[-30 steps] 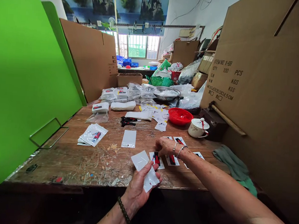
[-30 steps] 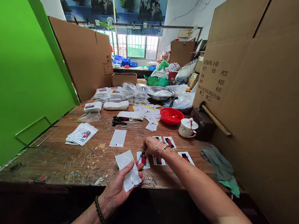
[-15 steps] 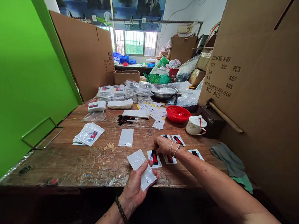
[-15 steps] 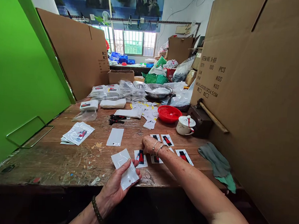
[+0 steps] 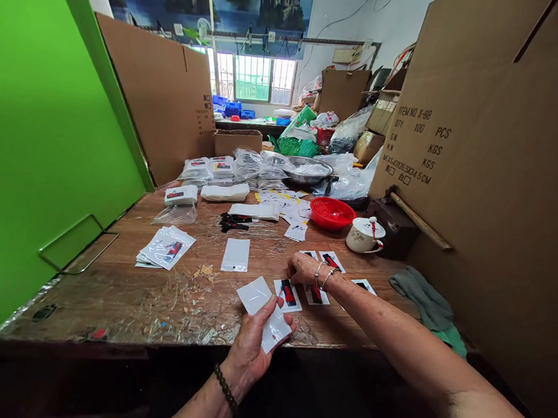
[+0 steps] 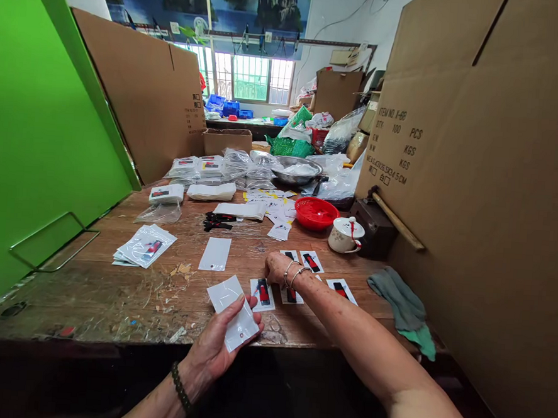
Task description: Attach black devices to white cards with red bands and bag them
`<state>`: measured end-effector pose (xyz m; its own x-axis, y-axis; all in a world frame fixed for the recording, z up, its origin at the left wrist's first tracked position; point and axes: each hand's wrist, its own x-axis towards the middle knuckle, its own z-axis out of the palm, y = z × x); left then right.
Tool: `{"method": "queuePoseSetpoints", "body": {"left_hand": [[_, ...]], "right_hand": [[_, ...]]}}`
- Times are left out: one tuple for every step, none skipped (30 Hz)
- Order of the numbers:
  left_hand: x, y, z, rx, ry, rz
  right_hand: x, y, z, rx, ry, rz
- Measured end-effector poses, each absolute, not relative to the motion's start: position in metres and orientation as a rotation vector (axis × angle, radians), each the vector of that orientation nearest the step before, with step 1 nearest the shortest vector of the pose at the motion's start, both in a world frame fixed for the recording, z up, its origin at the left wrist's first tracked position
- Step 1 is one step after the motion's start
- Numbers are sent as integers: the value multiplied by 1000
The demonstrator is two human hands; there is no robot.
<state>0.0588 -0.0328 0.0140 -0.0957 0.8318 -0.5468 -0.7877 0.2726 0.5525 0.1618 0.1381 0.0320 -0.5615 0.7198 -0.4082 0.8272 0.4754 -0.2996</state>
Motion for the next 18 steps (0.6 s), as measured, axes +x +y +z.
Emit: {"method": "queuePoseSetpoints", "body": {"left_hand": [[59, -33, 14, 63, 972, 1356], [59, -32, 14, 64, 973, 1357], [59, -32, 13, 62, 971, 1359], [58, -32, 13, 58, 969, 1362], [58, -31, 13, 53, 968, 1363], [58, -31, 12, 50, 966, 1362], [58, -31, 12, 50, 965, 1362], [58, -31, 12, 52, 962, 1366], [58, -31, 12, 56, 959, 1369], [58, -32, 11, 61, 954, 1371], [58, -32, 11, 66, 950, 1370], [58, -32, 11, 68, 951, 1367], [58, -32, 11, 68, 955, 1361], [57, -32, 11, 66, 960, 1355], [57, -32, 10, 66, 962, 1353], [57, -32, 10, 65, 961, 1353], [57, -31, 10, 65, 958, 1353], [57, -31, 10, 64, 954, 1355]], "right_hand": [[161, 139, 32, 1337, 2503, -678], [161, 139, 31, 1339, 2509, -664], [161, 140, 30, 1339, 2517, -653], [160, 141, 29, 1337, 2524, -644], [160, 142, 29, 1335, 2530, -637], [159, 142, 28, 1333, 2533, -631], [159, 143, 27, 1332, 2534, -625], [159, 143, 27, 1333, 2534, -622], [159, 143, 26, 1336, 2533, -620], [159, 143, 27, 1340, 2531, -621], [159, 142, 27, 1343, 2529, -624], [159, 142, 28, 1345, 2528, -631], [160, 141, 29, 1347, 2526, -639], [160, 140, 30, 1350, 2524, -650], [160, 139, 31, 1355, 2521, -659], [160, 138, 32, 1362, 2518, -667], [160, 137, 32, 1369, 2515, -673], [160, 137, 33, 1376, 2512, -677]]}}
